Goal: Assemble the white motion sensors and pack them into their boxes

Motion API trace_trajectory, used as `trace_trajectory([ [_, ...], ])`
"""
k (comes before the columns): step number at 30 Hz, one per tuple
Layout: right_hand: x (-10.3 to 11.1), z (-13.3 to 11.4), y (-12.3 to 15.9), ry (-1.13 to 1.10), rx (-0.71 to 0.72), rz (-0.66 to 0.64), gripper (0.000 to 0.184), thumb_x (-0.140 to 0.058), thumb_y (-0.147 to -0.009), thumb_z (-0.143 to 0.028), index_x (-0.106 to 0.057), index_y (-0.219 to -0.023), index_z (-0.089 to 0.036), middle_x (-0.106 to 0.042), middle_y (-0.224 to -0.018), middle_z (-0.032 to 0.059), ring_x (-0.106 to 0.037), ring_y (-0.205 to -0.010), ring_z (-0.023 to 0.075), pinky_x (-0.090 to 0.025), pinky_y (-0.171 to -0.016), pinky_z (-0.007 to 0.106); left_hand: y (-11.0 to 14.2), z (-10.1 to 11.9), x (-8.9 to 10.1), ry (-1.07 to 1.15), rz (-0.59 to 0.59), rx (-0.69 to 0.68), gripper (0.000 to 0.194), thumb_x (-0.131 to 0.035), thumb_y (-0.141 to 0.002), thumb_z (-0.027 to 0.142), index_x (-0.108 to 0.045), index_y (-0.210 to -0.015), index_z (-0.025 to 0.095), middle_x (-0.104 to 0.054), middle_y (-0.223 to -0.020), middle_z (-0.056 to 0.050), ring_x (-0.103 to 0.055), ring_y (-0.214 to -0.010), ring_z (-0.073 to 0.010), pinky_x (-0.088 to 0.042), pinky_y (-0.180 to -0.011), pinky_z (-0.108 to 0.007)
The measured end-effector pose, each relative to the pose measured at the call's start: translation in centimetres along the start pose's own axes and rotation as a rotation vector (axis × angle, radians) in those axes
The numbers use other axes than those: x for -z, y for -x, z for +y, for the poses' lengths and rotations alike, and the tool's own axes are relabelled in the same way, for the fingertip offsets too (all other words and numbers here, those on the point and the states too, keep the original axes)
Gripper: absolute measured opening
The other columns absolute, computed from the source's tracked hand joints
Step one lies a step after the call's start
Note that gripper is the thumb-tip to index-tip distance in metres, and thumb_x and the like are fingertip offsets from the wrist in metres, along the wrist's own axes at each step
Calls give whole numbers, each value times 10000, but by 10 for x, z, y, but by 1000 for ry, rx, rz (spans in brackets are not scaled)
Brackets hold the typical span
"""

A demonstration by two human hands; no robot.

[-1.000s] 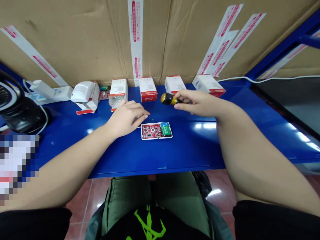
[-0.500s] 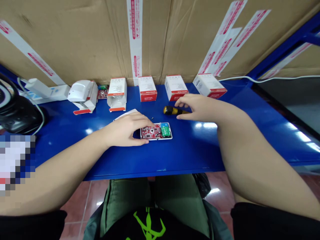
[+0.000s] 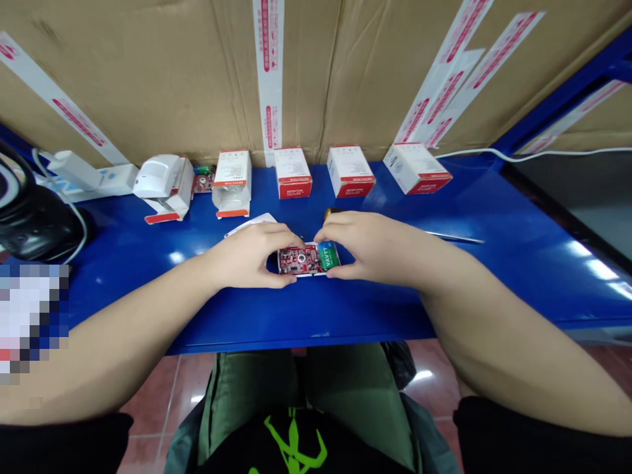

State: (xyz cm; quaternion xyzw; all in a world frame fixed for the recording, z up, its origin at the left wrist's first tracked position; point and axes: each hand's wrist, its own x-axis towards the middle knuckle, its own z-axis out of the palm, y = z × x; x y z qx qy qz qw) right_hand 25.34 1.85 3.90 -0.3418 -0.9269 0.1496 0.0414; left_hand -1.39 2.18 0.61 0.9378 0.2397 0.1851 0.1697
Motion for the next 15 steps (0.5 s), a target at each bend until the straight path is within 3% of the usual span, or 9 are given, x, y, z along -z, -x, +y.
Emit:
trace_trajectory([
  [6,-3,0,3,-132,75,77,349,-750,-801,-203,-740,-1149,-225,-653,-1184,94,-672,-967,254,-583,-893,404,0,-1,-1,-18,16,-5,351,-848,-843,350,-744,-1138,191,-779,-1015,-65,-733,-915,-239,-584,-845,-358],
  [9,1,2,3,-221,121,152,372,-732,-793,-193,-717,-1162,-232,-613,-1202,94,-649,-1008,251,-589,-882,382,0,-2,-1,-19,19,1,424,-862,-836,365,-730,-1201,195,-776,-1027,-62,-733,-923,-240,-584,-854,-360],
  [15,1,4,0,-368,172,173,231,-668,-866,-201,-731,-1082,-253,-622,-1215,89,-643,-943,208,-574,-756,335,0,-2,-2,11,31,-18,482,-893,-812,343,-699,-1220,175,-785,-1095,-80,-742,-990,-251,-585,-888,-361],
])
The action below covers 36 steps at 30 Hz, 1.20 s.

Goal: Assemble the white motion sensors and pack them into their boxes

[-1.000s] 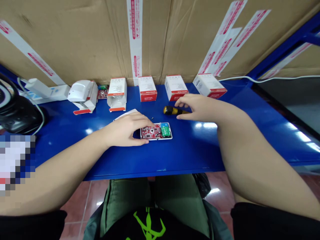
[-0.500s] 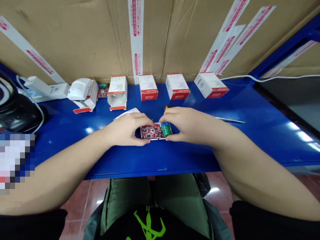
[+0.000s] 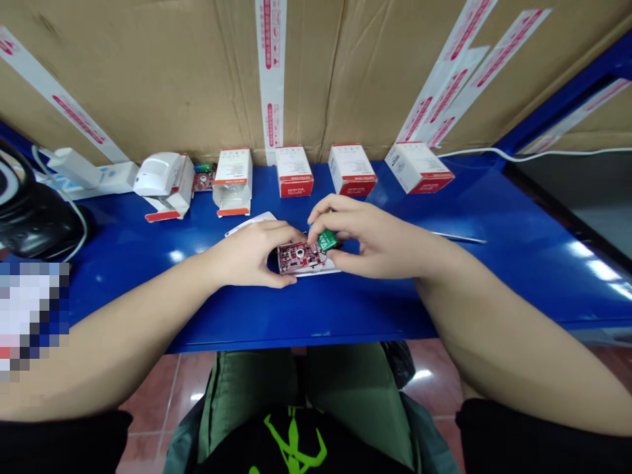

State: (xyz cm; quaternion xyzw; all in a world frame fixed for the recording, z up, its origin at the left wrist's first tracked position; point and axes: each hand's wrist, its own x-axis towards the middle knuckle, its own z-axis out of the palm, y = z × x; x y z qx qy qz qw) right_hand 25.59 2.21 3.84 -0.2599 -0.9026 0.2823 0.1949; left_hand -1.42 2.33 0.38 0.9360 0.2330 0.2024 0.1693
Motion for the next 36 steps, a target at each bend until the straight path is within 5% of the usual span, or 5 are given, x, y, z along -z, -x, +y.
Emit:
trace_trajectory([
  [7,-15,12,-5,51,119,18,262,-824,-843,-225,-737,-1090,-232,-577,-1335,111,-644,-1151,252,-587,-968,402,2,2,2,57,6,107,476,-872,-794,358,-662,-1184,182,-778,-1061,-57,-748,-932,-226,-584,-851,-342],
  [13,-22,18,-8,176,356,83,146,-634,-943,-104,-701,-1021,-206,-607,-1295,118,-635,-1001,186,-583,-850,354,4,4,4,272,29,212,453,-841,-765,326,-621,-1143,206,-773,-1087,-53,-762,-937,-197,-613,-841,-312],
  [19,-18,13,-6,320,438,156,132,-587,-960,-118,-683,-983,-205,-637,-1254,120,-656,-1057,196,-598,-820,327,5,8,13,304,35,237,510,-843,-759,317,-597,-1192,207,-779,-1072,-40,-761,-916,-192,-620,-861,-320],
  [29,19,27,5,353,220,389,98,-672,-875,-150,-680,-828,-236,-665,-1140,93,-688,-963,214,-597,-819,404,11,-1,15,275,-44,222,632,-913,-726,336,-535,-1220,225,-748,-1145,-67,-735,-959,-205,-602,-862,-341],
  [36,-3,57,-13,353,179,422,55,-664,-916,-199,-691,-885,-237,-645,-1169,77,-651,-1013,237,-552,-901,446,12,-6,13,252,-91,197,784,-936,-727,393,-517,-1370,232,-744,-1238,-100,-742,-1035,-237,-602,-912,-373],
])
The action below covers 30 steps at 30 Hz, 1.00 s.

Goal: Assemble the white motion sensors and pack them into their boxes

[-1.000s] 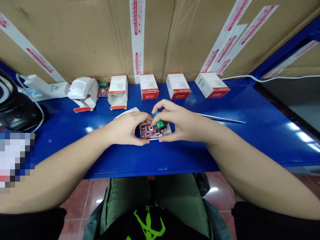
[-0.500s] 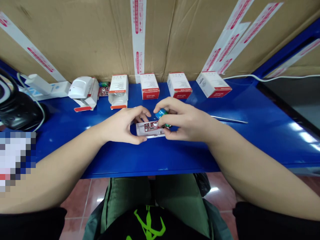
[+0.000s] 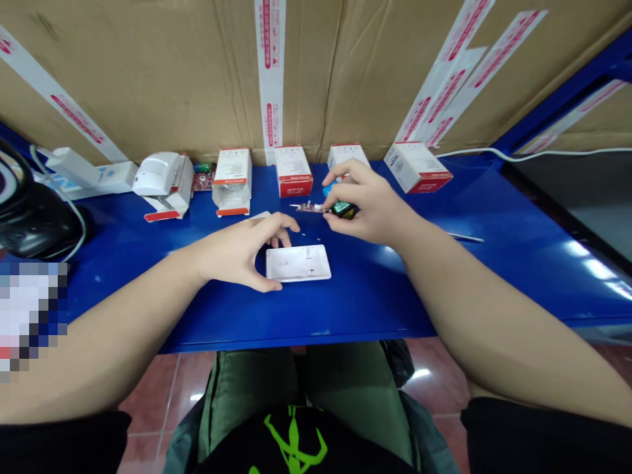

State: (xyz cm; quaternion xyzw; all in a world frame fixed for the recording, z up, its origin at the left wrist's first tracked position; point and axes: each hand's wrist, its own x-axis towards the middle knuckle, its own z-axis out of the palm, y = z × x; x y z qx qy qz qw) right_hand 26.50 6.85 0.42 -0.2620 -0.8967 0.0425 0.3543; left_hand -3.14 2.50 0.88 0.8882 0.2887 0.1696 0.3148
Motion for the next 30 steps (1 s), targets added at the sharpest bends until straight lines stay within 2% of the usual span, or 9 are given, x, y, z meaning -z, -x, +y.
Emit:
trace_trajectory([
  [3,-15,1,-4,-16,51,-8,77,-637,-947,-190,-695,-909,-224,-623,-1188,90,-635,-966,216,-540,-848,408,0,2,2,-42,-6,-20,745,-918,-746,441,-545,-1354,226,-743,-1223,-94,-742,-1037,-240,-601,-906,-364],
  [6,-26,4,-8,2,98,-16,116,-598,-973,-165,-703,-934,-195,-605,-1223,124,-635,-956,210,-536,-820,386,0,6,5,-98,37,-45,580,-815,-842,462,-572,-1307,214,-745,-1145,-78,-734,-989,-228,-594,-888,-359],
  [9,-31,9,-9,72,77,-134,135,-588,-990,-162,-721,-992,-183,-615,-1246,143,-641,-991,229,-533,-858,398,-1,7,12,-244,114,-37,386,-687,-922,462,-616,-1203,207,-732,-1070,-73,-715,-990,-245,-577,-933,-398],
  [11,-31,10,-10,128,55,-219,134,-616,-988,-176,-733,-1052,-192,-642,-1256,139,-647,-1036,252,-514,-892,414,-2,5,18,-362,141,-15,355,-648,-923,482,-638,-1143,204,-724,-1070,-87,-699,-1032,-280,-561,-973,-440],
  [15,-29,8,-11,245,6,-259,171,-708,-978,-250,-736,-1143,-213,-717,-1227,118,-639,-1106,300,-447,-963,461,-1,-1,26,-525,125,101,456,-647,-869,538,-658,-1169,195,-697,-1163,-128,-662,-1128,-352,-537,-1036,-516],
  [18,-27,4,-11,322,-50,-244,184,-770,-966,-351,-745,-1092,-219,-760,-1151,111,-604,-1126,330,-416,-992,490,2,-4,30,-563,79,225,592,-681,-814,581,-642,-1254,187,-653,-1250,-151,-644,-1178,-380,-531,-1059,-539],
  [23,-24,3,-13,316,-128,-291,221,-800,-947,-431,-758,-1029,-231,-789,-1069,100,-579,-1119,343,-414,-1002,516,6,-1,33,-493,14,368,720,-738,-766,620,-603,-1352,225,-635,-1310,-132,-661,-1183,-361,-550,-1031,-495],
  [30,-24,1,-12,257,-176,-290,219,-775,-927,-425,-762,-996,-218,-791,-1073,114,-584,-1141,369,-435,-1015,559,5,0,35,-445,-28,417,699,-727,-771,500,-590,-1396,219,-719,-1241,-115,-733,-993,-304,-588,-922,-432],
])
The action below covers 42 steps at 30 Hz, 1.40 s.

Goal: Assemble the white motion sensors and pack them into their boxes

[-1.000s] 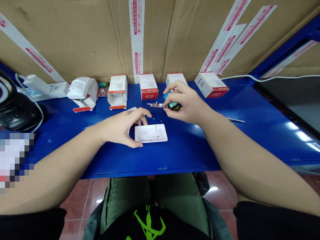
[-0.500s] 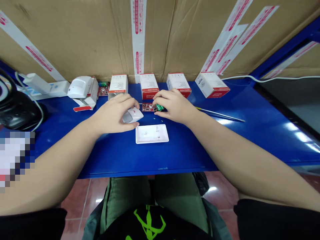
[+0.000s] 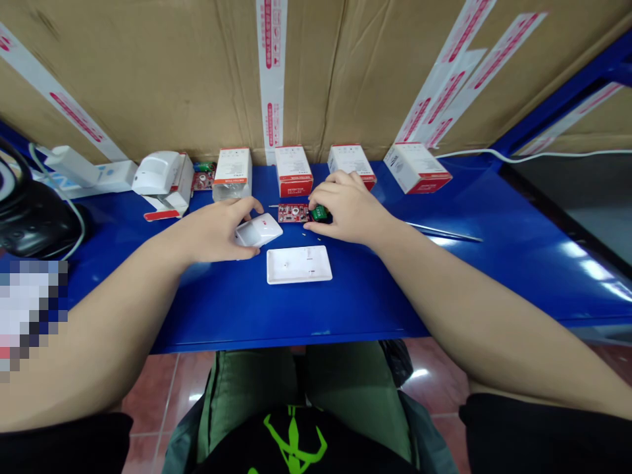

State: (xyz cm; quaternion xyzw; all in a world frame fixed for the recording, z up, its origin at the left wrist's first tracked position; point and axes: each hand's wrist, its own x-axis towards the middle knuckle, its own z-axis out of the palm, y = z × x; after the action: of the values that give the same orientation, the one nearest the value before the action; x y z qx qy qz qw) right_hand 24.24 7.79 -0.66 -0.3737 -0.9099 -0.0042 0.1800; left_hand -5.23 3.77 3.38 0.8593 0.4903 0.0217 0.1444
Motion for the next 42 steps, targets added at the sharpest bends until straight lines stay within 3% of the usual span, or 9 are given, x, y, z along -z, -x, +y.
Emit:
trace_trajectory([
  [4,1,4,2,-34,39,20,187,-746,-930,-369,-798,-1028,-218,-759,-1235,140,-591,-1226,384,-450,-1060,589,2,-3,1,-54,-19,32,721,-684,-775,449,-566,-1439,196,-706,-1308,-150,-733,-1107,-349,-591,-985,-470],
  [7,11,10,5,-111,79,36,190,-697,-949,-300,-817,-1063,-207,-751,-1237,142,-636,-1199,341,-498,-1036,531,2,-4,0,-80,-28,52,723,-676,-777,457,-558,-1447,213,-684,-1364,-163,-707,-1211,-387,-587,-1020,-510],
  [11,28,9,11,-278,85,-174,216,-656,-950,-202,-837,-1067,-196,-795,-1016,81,-712,-884,204,-554,-812,358,2,-3,-1,-87,-39,64,711,-661,-779,453,-555,-1442,218,-688,-1332,-167,-710,-1194,-406,-580,-1019,-564],
  [14,31,1,13,-307,42,-312,219,-694,-914,-161,-860,-1053,-194,-814,-924,47,-702,-732,152,-546,-723,304,1,-3,-1,-81,-31,52,717,-671,-768,457,-564,-1436,220,-696,-1301,-162,-722,-1148,-402,-581,-1009,-569],
  [21,22,-16,3,-223,-6,-360,321,-691,-896,-107,-869,-1154,-175,-849,-970,77,-766,-816,195,-586,-808,343,1,-4,-2,-93,-10,29,687,-681,-773,469,-590,-1415,242,-711,-1263,-136,-725,-1118,-369,-588,-986,-514],
  [31,14,-25,-10,-124,118,-381,293,-620,-970,-140,-868,-1124,-169,-848,-1085,124,-765,-986,247,-567,-921,409,2,-3,3,-85,29,6,714,-670,-789,550,-581,-1426,241,-701,-1318,-147,-713,-1161,-383,-579,-997,-519],
  [35,16,-29,-12,-98,82,-405,286,-583,-967,-124,-860,-1016,-178,-828,-1017,108,-745,-924,236,-540,-846,387,3,3,7,-84,107,-86,665,-664,-813,551,-594,-1394,236,-725,-1269,-133,-697,-1178,-368,-546,-1057,-515],
  [42,19,-29,-6,-30,38,-392,233,-559,-930,-150,-784,-885,-187,-742,-821,63,-625,-717,176,-447,-685,335,1,-1,2,-51,62,-130,607,-661,-815,554,-636,-1332,237,-717,-1260,-130,-668,-1216,-365,-530,-1068,-509],
])
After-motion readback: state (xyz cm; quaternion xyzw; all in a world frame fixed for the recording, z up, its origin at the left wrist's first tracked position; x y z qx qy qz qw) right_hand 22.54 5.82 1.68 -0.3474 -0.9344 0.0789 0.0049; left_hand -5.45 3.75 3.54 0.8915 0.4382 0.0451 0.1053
